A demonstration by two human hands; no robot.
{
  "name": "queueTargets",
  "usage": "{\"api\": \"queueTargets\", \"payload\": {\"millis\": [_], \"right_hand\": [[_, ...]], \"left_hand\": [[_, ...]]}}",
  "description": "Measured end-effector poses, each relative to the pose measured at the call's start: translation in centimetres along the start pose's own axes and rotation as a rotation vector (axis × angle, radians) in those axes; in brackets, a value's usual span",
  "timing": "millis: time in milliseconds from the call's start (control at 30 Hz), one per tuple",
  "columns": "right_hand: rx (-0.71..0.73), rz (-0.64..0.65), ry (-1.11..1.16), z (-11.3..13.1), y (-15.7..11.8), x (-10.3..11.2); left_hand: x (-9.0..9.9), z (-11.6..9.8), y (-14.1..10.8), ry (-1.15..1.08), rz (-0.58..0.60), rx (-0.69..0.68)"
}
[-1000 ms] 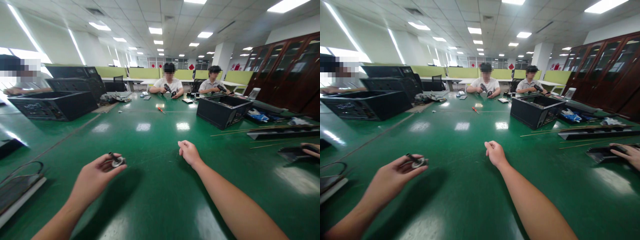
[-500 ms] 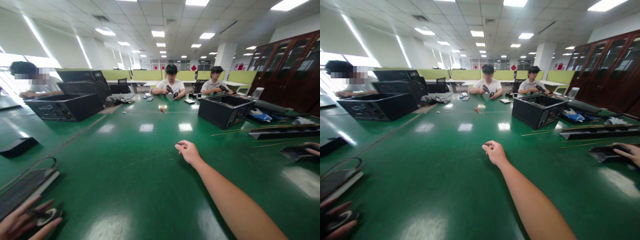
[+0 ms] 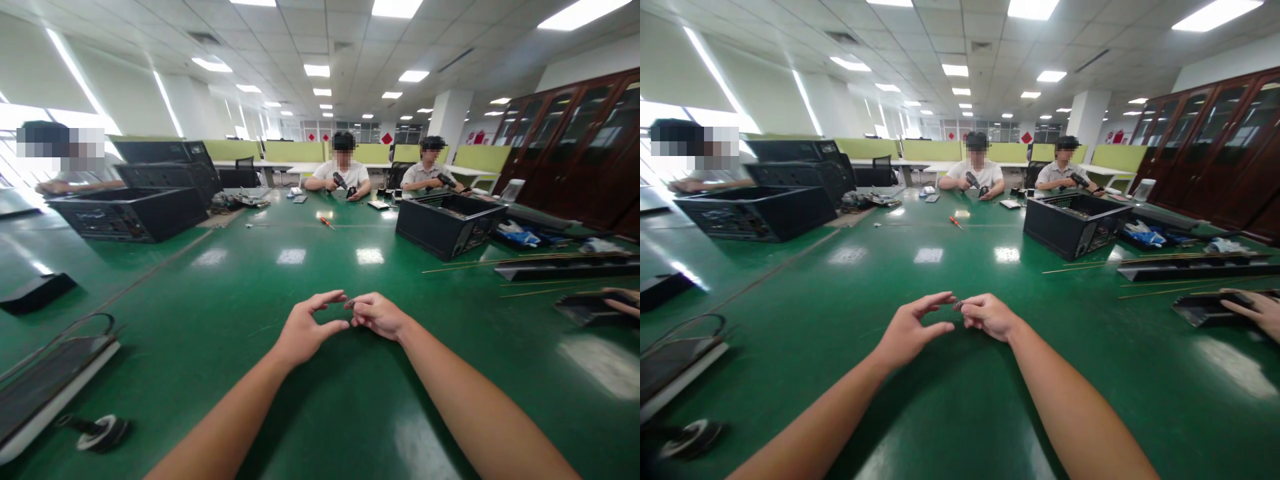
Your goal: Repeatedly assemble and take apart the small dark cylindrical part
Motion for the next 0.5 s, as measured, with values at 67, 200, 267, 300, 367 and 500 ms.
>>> {"api": "queueTargets", "payload": {"millis": [67, 200, 267, 300, 367, 500], "right_hand": [[-0.009, 0.027, -0.001, 0.2, -0.1, -0.2], [-0.027, 0.038, 0.016, 0.3, 0.0, -0.8], [-0.032, 0.063, 0.018, 0.2, 0.0, -1.2], [-0.028, 0.082, 0.016, 0.2, 0.1, -1.3], [-0.010, 0.105, 0.011, 0.2, 0.1, -1.3], [-0.002, 0.018, 0.011, 0.5, 0.4, -0.5]], "left_hand": [[-1.5, 0.4, 1.2, -0.133, -0.004, 0.021], [-2.2, 0.5, 1.3, -0.239, -0.078, 0.031], [-1.9, 0.2, 1.1, -0.267, -0.094, 0.049], [-1.6, 0.0, 0.9, -0.275, -0.107, 0.057], [-0.3, -0.7, 0.1, -0.248, -0.153, 0.068], [5.7, -2.6, -3.8, 0.089, -0.352, 0.095]]}}
Point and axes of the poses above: each hand's wrist, its own y-axis towards the middle knuckle, its own x-axis out of the back of the hand, z = x × y, the point moved 2 cm from there along y, towards the middle knuckle, and after that the axes turned 6 degrees about -y, right-handed, at the moved point
